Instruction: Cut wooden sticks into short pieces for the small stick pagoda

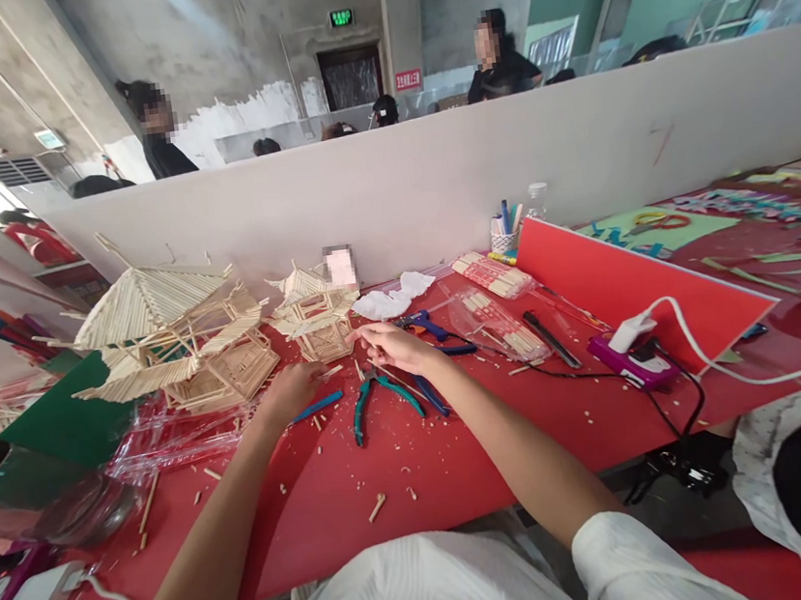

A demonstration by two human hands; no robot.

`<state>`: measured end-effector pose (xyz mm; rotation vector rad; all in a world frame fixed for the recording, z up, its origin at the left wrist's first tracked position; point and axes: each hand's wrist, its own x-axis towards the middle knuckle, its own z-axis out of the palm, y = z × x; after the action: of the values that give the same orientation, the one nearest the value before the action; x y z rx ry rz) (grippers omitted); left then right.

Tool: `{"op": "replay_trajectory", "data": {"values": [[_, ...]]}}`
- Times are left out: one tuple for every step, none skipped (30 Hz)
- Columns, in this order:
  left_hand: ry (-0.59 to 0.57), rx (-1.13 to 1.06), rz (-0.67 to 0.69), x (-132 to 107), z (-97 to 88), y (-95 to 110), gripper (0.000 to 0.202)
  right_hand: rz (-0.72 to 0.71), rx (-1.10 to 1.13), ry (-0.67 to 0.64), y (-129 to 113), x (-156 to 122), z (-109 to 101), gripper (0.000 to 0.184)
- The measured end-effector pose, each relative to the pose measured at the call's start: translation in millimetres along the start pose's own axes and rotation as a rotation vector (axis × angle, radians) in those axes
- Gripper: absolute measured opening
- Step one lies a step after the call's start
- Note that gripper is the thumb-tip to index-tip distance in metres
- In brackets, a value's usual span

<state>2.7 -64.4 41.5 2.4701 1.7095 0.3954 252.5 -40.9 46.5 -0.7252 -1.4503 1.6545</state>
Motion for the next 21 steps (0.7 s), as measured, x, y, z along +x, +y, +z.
{"op": "replay_trajectory", "data": {"values": [[-0.016,0.018,-0.005,0,-0.7,1,0.025,0.003,0.061,0.02,0,0,-1,0.02],[-0.03,0.032,-0.005,-1,-0.9,1,0.025,-0.001,0.099,0.044,-1,0,-2,0.018],[-0.041,0.044,0.002,-1,-0.7,2,0.025,-0.009,0.118,0.065,-1,0,-3,0.017],[-0.047,0.056,0.012,-1,-0.1,2,0.024,-0.019,0.122,0.081,-2,1,-3,0.017],[-0.048,0.067,0.025,-1,0.8,2,0.025,-0.027,0.112,0.093,-2,1,-4,0.017],[-0.043,0.078,0.039,0,2.0,1,0.025,-0.035,0.094,0.103,-2,2,-5,0.019],[-0.034,0.084,0.051,0,3.2,0,0.026,-0.045,0.07,0.114,-2,2,-6,0.021],[-0.022,0.085,0.057,0,4.3,-2,0.026,-0.062,0.042,0.128,-1,3,-6,0.024],[-0.009,0.082,0.06,1,5.3,-4,0.026,-0.081,0.013,0.142,-1,3,-7,0.026],[0.002,0.072,0.061,2,6.1,-6,0.025,-0.1,-0.012,0.153,0,4,-8,0.029],[0.018,0.053,0.059,2,6.6,-7,0.024,-0.116,-0.031,0.158,1,5,-9,0.031],[0.039,0.019,0.057,3,6.8,-7,0.023,-0.128,-0.043,0.158,2,5,-9,0.032],[0.061,-0.034,0.055,4,6.8,-7,0.023,-0.134,-0.053,0.154,4,6,-9,0.034],[0.084,-0.114,0.056,5,6.7,-6,0.023,-0.136,-0.063,0.148,5,7,-9,0.035],[0.104,-0.219,0.063,6,6.6,-3,0.024,-0.136,-0.076,0.144,5,7,-8,0.035],[0.118,-0.342,0.076,6,6.6,0,0.027,-0.138,-0.092,0.144,6,7,-7,0.035],[0.122,-0.47,0.095,7,6.8,4,0.03,-0.139,-0.111,0.145,7,7,-6,0.035],[0.116,-0.595,0.116,7,7.2,9,0.034,-0.14,-0.131,0.144,7,7,-5,0.035],[0.1,-0.704,0.134,7,7.8,13,0.037,-0.141,-0.153,0.142,8,7,-3,0.035],[0.078,-0.795,0.145,6,8.5,18,0.04,-0.145,-0.175,0.141,9,7,-2,0.035],[0.05,-0.867,0.15,6,9.2,22,0.041,-0.154,-0.2,0.137,9,7,0,0.034]]}}
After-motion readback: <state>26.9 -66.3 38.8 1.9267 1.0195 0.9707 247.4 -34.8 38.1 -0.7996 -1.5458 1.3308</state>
